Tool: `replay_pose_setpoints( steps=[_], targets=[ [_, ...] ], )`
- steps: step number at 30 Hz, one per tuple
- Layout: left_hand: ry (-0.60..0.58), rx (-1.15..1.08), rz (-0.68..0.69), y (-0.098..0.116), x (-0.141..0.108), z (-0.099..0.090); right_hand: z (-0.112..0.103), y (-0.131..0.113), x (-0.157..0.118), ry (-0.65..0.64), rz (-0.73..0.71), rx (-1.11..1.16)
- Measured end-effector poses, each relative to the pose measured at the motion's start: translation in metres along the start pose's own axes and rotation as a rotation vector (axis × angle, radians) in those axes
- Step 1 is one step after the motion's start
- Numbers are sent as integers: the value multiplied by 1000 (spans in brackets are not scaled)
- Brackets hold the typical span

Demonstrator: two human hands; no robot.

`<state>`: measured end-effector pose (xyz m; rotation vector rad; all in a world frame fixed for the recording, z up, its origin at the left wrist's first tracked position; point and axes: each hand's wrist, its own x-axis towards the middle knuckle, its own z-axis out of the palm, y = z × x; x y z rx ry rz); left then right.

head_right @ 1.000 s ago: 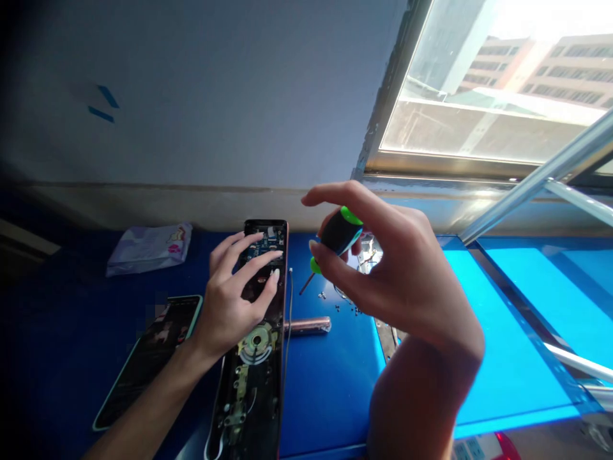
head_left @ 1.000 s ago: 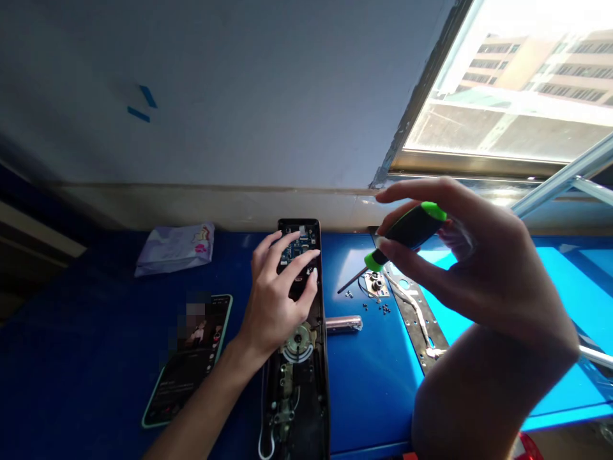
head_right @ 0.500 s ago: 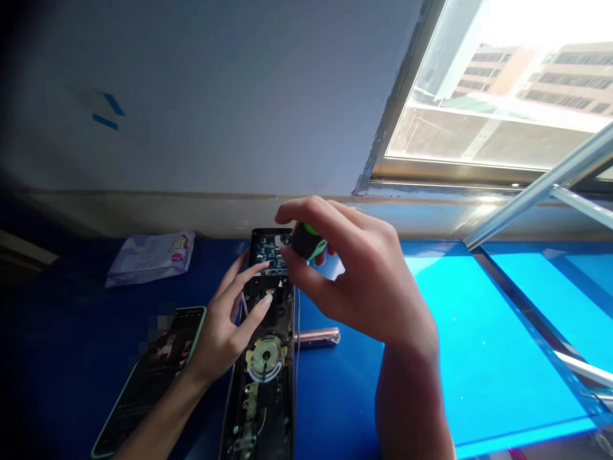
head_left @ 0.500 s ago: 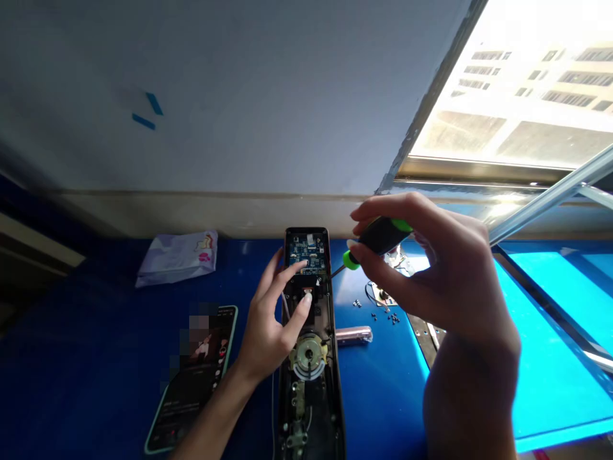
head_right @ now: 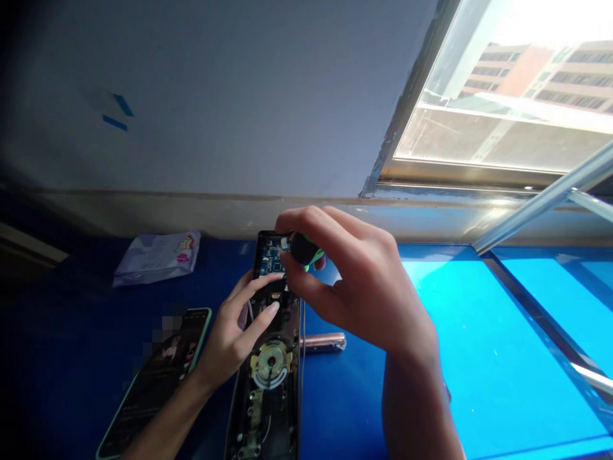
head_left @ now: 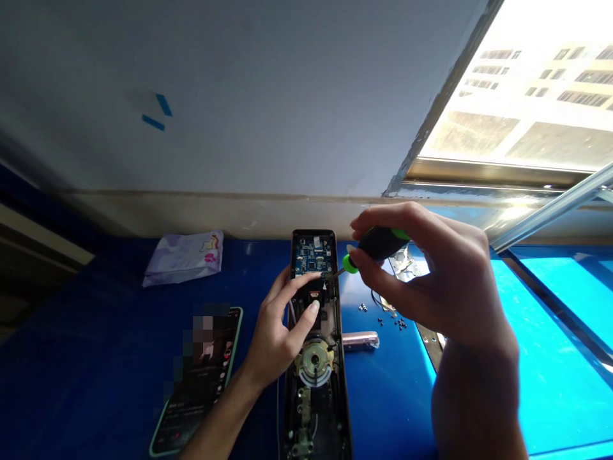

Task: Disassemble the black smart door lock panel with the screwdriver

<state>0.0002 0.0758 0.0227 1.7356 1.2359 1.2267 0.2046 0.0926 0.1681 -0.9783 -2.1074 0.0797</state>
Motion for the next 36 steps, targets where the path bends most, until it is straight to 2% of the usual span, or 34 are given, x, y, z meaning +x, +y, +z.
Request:
replay_pose_setpoints(
  steps=[8, 14, 20, 22, 27, 32, 36],
  targets=[
    [-10, -2, 18, 2, -2, 1, 3, -5, 1, -52, 17, 27],
    [26, -13, 58, -1, -1, 3, 20, -15, 4, 145, 75, -149],
    [36, -63, 92, -6, -1, 4, 14, -20, 2, -74, 23, 59],
    [39, -63, 93, -7, -2, 5, 12, -20, 2, -65, 41, 69],
    [39, -77, 75, -5, -1, 5, 14, -17, 4, 93, 92, -105],
    [28, -147, 69, -3, -1, 6, 7, -17, -1, -42, 75, 3],
    [39, -157, 58, -3, -1, 6, 4, -19, -3, -73, 66, 51]
  ],
)
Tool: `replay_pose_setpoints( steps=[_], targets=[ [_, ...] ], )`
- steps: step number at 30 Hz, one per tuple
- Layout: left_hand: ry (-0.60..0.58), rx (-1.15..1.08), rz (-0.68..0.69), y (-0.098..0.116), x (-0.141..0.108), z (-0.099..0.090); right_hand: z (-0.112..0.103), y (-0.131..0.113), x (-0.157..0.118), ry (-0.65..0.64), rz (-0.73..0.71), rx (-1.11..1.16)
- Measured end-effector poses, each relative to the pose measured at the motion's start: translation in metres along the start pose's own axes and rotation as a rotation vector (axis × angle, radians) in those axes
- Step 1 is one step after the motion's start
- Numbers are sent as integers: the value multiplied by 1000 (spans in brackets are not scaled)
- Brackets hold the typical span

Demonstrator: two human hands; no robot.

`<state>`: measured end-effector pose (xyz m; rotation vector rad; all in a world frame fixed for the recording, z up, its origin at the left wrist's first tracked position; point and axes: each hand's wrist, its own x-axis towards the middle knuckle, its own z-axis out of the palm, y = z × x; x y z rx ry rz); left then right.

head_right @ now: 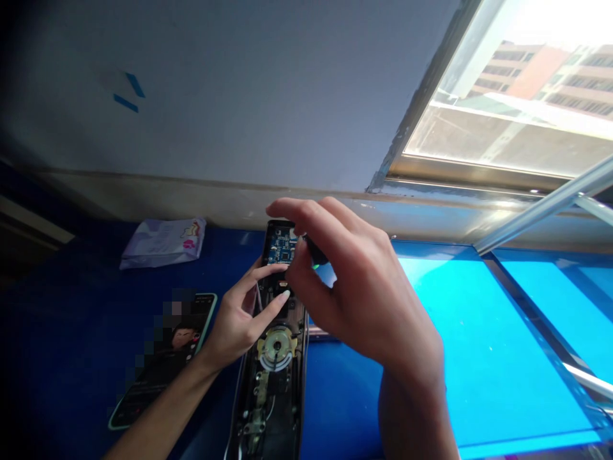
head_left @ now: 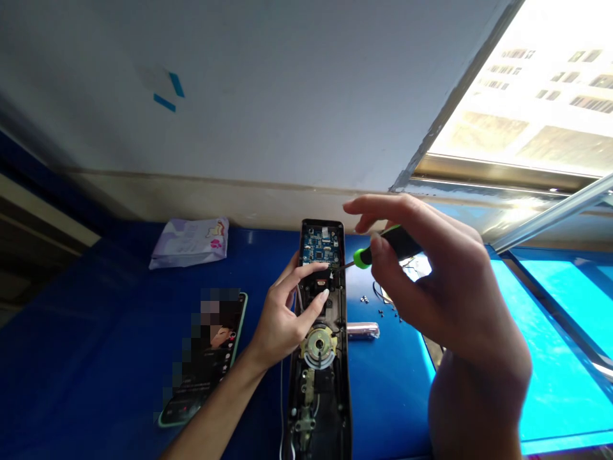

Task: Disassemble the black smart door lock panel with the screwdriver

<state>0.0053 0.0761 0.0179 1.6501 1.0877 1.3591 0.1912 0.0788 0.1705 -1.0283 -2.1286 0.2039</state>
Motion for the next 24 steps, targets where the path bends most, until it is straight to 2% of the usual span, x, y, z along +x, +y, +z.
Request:
replay_pose_setpoints(
  steps=[7, 11, 14, 21, 24],
  targets=[
    [19, 5, 47, -3, 0, 1, 12, 6, 2, 216, -20, -77],
    [16, -23, 72, -4, 1, 1, 14, 3, 1, 82, -107, -4],
    [12, -39, 83, -6, 1, 1, 14, -1, 1, 25, -120, 42],
    [10, -14, 63, -6, 1, 1, 18, 0, 0, 221, -54, -88],
    [10, -23, 59, -4, 2, 0, 11, 0, -2, 179, -37, -74]
  ],
)
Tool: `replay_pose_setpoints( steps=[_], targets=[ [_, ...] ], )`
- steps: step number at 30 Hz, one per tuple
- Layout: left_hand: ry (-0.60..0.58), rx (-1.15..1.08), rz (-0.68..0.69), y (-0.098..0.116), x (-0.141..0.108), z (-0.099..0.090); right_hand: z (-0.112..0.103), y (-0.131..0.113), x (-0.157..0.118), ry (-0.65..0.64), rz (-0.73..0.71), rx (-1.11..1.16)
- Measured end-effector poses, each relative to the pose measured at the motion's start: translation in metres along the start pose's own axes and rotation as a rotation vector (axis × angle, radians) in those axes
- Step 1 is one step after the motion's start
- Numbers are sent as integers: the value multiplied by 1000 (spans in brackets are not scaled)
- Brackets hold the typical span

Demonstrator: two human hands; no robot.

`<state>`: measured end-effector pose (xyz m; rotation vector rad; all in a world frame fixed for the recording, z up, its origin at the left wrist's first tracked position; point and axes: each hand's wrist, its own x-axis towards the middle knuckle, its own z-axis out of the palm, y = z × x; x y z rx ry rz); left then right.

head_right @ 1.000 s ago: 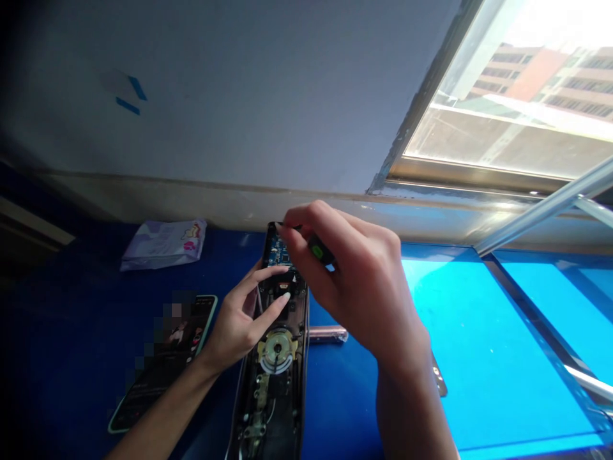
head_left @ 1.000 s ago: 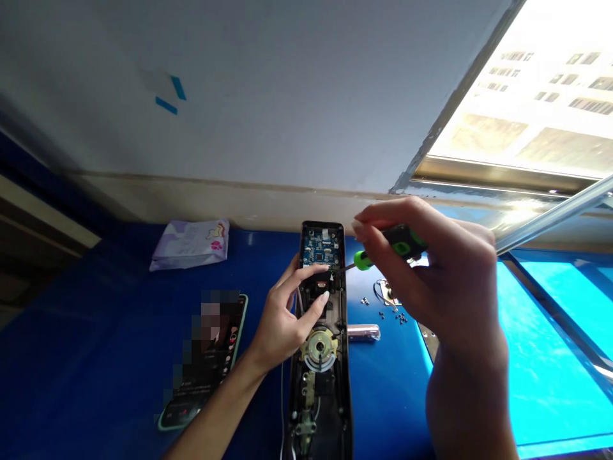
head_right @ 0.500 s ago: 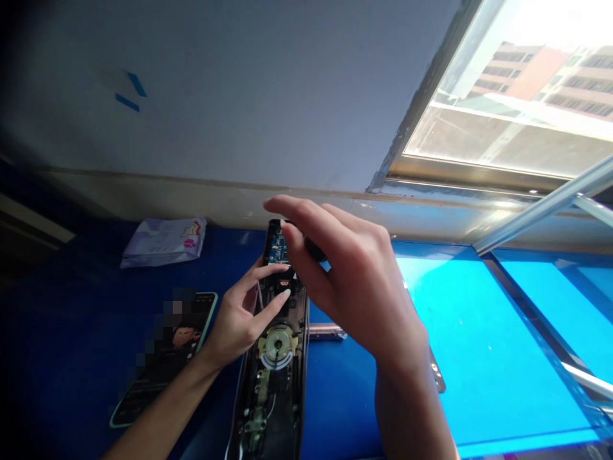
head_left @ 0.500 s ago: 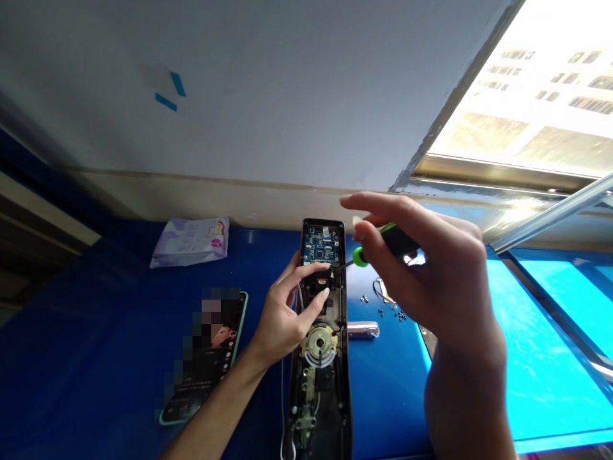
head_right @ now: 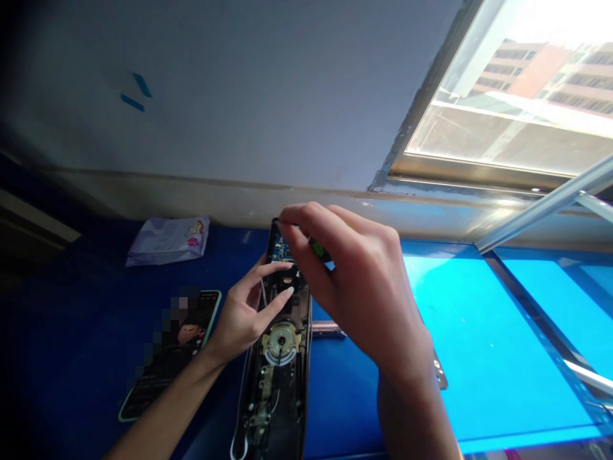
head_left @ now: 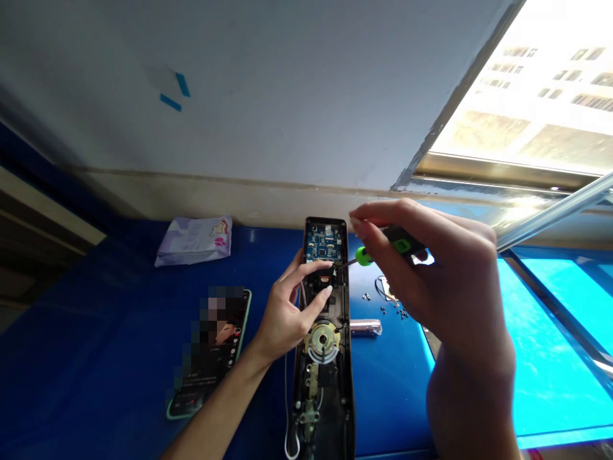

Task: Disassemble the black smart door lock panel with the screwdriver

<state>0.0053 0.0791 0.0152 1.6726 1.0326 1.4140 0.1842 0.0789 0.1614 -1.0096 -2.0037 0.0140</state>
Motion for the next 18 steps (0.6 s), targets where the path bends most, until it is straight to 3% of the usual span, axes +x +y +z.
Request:
replay_pose_setpoints(
  steps=[4, 11, 18],
  targets=[
    [-5, -12, -4, 1, 1, 0, -10, -3, 1, -106, 14, 45],
    [7, 4, -11, 1, 0, 1, -3, -1, 1, 26, 51, -38],
    [6, -14, -20, -1, 0, 1, -9, -3, 2, -97, -17, 83]
  ],
)
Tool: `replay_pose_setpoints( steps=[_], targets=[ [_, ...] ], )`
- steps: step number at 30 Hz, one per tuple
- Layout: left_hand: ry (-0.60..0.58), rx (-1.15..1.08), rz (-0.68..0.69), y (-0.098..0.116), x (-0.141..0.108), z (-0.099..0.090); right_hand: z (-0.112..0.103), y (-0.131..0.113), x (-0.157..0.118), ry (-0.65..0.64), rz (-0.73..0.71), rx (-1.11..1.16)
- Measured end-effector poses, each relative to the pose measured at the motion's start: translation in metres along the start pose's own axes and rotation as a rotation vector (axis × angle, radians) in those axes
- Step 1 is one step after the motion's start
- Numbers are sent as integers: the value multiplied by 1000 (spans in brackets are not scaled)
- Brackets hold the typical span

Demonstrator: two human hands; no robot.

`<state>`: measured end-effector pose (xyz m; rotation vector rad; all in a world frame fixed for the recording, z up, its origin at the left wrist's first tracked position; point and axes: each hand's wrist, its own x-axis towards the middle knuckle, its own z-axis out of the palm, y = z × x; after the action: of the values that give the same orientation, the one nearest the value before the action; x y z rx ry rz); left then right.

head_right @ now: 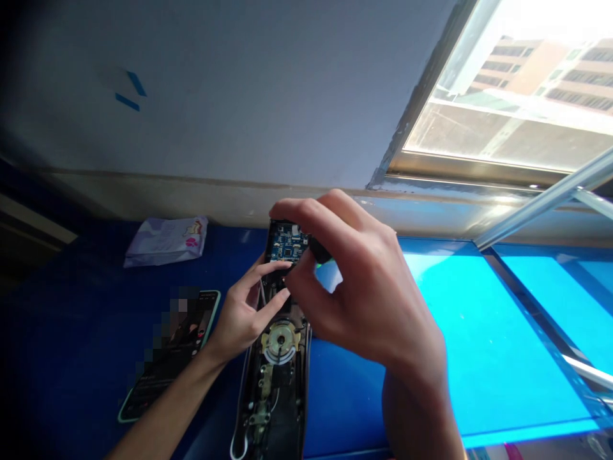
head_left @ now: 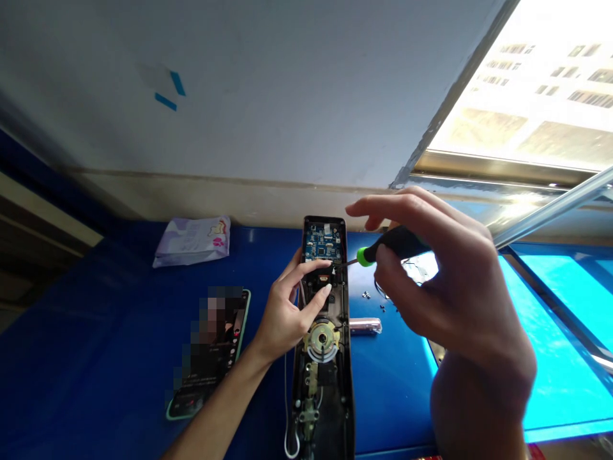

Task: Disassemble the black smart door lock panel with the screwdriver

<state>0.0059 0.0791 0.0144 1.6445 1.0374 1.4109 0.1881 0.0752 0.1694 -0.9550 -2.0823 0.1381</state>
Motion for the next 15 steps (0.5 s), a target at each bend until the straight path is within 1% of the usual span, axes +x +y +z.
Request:
replay_pose_setpoints(
  steps=[2, 5, 6, 8, 11, 13, 15],
  targets=[
    [2, 3, -2, -1, 0, 0, 1, 1, 1, 27, 15, -27],
    [3, 8, -17, 0, -1, 0, 3, 4, 0, 100, 70, -107],
    [3, 8, -20, 0, -1, 0, 2, 6, 0, 103, 82, -105],
    [1, 4, -21, 1, -1, 0, 0, 7, -1, 70, 84, -73],
    [-3, -1, -18, 1, -1, 0, -4, 6, 0, 6, 29, -26],
    [-1, -3, -22, 0, -1, 0, -5, 6, 1, -1, -6, -18],
    [4, -3, -27, 0, -1, 0, -3, 8, 2, 20, -11, -39]
  ],
)
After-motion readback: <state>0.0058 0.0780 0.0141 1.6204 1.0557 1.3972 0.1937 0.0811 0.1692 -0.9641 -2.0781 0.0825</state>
